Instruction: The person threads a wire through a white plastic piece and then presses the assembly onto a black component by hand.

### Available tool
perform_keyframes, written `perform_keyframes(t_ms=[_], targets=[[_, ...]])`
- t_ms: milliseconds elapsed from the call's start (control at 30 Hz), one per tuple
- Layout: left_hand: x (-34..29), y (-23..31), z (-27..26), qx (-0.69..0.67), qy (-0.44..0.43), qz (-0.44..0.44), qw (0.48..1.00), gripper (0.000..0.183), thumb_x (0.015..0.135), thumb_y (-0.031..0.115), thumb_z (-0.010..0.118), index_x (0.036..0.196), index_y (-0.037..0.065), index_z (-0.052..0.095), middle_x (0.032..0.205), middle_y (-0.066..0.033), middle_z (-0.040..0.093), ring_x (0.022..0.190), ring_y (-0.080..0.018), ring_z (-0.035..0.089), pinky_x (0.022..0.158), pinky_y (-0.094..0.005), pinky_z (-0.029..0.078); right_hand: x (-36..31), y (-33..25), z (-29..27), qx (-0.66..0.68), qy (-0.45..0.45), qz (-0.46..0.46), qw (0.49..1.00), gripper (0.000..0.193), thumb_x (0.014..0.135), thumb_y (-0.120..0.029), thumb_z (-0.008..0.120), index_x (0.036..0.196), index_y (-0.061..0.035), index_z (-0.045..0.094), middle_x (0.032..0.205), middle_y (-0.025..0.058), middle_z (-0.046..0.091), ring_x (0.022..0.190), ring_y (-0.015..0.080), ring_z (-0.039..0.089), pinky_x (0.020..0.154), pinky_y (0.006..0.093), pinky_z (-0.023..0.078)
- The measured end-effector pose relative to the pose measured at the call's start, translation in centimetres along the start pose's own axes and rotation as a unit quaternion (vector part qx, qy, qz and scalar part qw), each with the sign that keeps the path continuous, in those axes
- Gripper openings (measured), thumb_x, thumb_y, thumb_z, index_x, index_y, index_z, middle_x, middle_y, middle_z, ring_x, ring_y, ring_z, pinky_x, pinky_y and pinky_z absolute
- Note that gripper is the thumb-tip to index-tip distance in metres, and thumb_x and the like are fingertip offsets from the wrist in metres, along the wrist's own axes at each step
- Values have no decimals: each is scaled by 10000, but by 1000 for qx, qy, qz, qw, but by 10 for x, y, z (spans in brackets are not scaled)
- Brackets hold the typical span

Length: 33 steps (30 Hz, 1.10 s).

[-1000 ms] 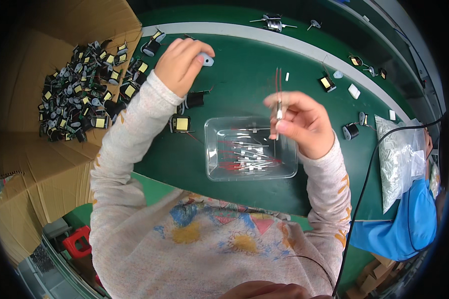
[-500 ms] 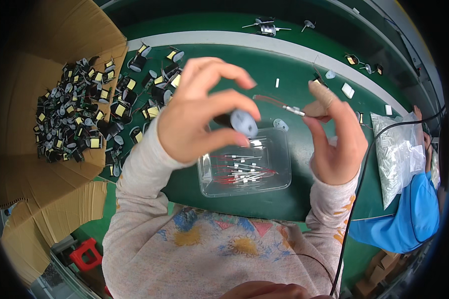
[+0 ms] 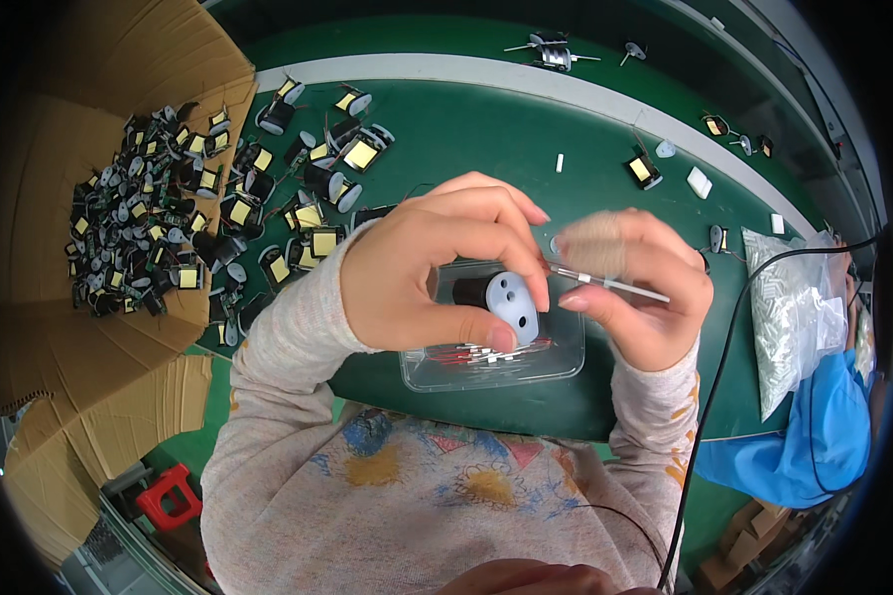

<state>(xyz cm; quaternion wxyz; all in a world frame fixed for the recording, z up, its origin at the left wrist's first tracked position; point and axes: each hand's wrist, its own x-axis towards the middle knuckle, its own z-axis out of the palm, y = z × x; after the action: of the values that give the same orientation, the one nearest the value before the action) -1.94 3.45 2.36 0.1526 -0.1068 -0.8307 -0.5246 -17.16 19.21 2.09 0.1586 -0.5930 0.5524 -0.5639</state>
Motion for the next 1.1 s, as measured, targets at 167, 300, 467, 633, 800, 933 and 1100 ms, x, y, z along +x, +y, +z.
perform_keyframes(t_ms=[167, 300, 467, 633, 800, 933, 1100], targets=[[0, -1, 5, -124, -15, -21, 992, 338, 662, 302, 778, 841, 34, 678, 892, -70, 587, 1010, -281, 511, 922, -421, 376, -9, 5, 1, 28, 33, -32, 999, 228, 629, -13, 757, 825, 43, 653, 826, 120, 661, 714, 192, 636, 627, 268, 506], [-4, 1, 8, -194, -27, -37, 980, 330, 700, 239, 760, 909, 4, 659, 959, -111, 615, 1004, -264, 548, 906, -388, 409, -13, 1, -2, 225, 132, 18, 965, 245, 680, 14, 736, 863, 74, 585, 824, 150, 644, 746, 203, 637, 660, 287, 521], [-3, 4, 20, -134, 119, -112, 977, 451, 774, 69, 662, 1175, -50, 494, 1072, -179, 616, 990, -225, 602, 872, -310, 458, -14, -17, -1, 201, 220, 36, 954, 183, 765, 2, 652, 893, 82, 548, 816, 157, 617, 714, 189, 610, 657, 282, 514], [-6, -6, 28, 17, 136, -15, 991, 466, 768, -26, 636, 1137, -12, 351, 1079, -230, 600, 1058, -247, 576, 909, -340, 448, -18, -23, 2, 116, 213, 26, 970, 127, 721, 6, 693, 799, 59, 608, 726, 145, 632, 623, 166, 584, 567, 249, 458], [-9, -4, 31, 27, 146, 2, 989, 477, 734, -40, 689, 1085, 2, 368, 1070, -250, 601, 1007, -270, 604, 869, -339, 462, -20, -26, 2, -23, 168, -15, 985, 189, 636, 6, 748, 764, 76, 629, 680, 146, 650, 583, 203, 608, 535, 268, 466], [-9, -6, 30, 98, 163, 65, 980, 483, 703, -11, 736, 1064, 23, 418, 1035, -243, 622, 953, -269, 634, 787, -318, 462, -22, -29, 6, -15, 198, -34, 979, 218, 593, 21, 755, 761, 85, 631, 688, 156, 651, 576, 226, 616, 514, 283, 477], [-11, -6, 31, 117, 163, 77, 977, 524, 679, 43, 771, 1091, 55, 447, 1026, -220, 637, 938, -267, 644, 767, -320, 424, -20, -35, 2, -62, 141, -78, 985, 257, 576, 8, 771, 783, 83, 638, 694, 138, 651, 562, 232, 600, 518, 296, 484]])
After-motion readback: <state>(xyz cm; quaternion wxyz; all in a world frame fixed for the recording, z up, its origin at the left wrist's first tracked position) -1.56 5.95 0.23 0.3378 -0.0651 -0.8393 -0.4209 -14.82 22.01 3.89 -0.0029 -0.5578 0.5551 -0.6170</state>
